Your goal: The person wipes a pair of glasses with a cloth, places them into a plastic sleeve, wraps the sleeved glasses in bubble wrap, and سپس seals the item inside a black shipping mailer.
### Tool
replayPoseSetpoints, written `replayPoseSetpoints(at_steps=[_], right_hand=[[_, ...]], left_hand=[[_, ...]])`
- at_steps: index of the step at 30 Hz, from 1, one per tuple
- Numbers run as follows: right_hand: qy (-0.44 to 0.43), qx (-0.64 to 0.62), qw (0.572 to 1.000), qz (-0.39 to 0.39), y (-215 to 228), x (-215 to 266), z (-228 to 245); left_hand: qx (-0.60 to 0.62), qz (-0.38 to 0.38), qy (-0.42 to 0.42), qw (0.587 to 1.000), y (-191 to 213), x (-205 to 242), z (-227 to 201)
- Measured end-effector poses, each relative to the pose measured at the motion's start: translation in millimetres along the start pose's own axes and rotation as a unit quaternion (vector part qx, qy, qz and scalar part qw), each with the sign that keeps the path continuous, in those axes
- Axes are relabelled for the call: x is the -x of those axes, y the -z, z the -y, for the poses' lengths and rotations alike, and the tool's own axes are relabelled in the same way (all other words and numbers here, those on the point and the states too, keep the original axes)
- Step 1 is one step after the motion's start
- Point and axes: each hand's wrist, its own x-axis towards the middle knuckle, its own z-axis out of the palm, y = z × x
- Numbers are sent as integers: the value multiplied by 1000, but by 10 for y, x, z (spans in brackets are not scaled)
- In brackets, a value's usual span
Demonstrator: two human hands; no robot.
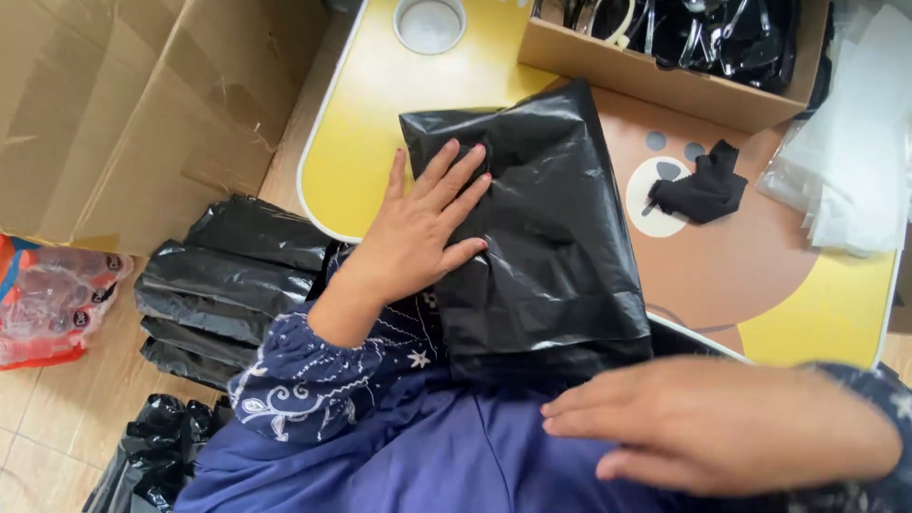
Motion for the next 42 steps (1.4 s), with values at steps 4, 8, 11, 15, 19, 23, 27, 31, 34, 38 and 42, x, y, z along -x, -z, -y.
replayPoseSetpoints(at_steps=[4,8,11,15,19,23,27,31,34,38,42], right_hand=[[-34,22,985,-169,454,-85,-413],[-259,116,852,-440,733,-322,-1029],[-315,60,811,-489,799,-411,-1204],[-279,28,816,-506,731,-444,-1355],[-174,-13,802,-572,603,-420,-1621],[-25,-167,762,-626,589,-397,-1801],[20,-283,711,-643,570,-406,-1953],[49,-352,706,-613,580,-421,-1903],[21,-354,748,-561,630,-451,-1740],[-2,-317,756,-572,611,-467,-1793],[-13,-342,730,-592,623,-455,-1791]], left_hand=[[-2,23,-1,1000,136,-16,-1],[162,-75,-12,984,249,12,32],[163,-157,110,968,252,8,116],[120,-102,246,956,181,-49,255],[174,-129,201,955,103,-203,301],[431,-88,264,858,171,-355,336],[577,-62,257,773,192,-444,382],[627,-108,265,724,39,-394,475],[634,-124,255,720,104,-389,458],[652,-136,239,707,45,-385,454],[603,-137,270,738,51,-404,422]])
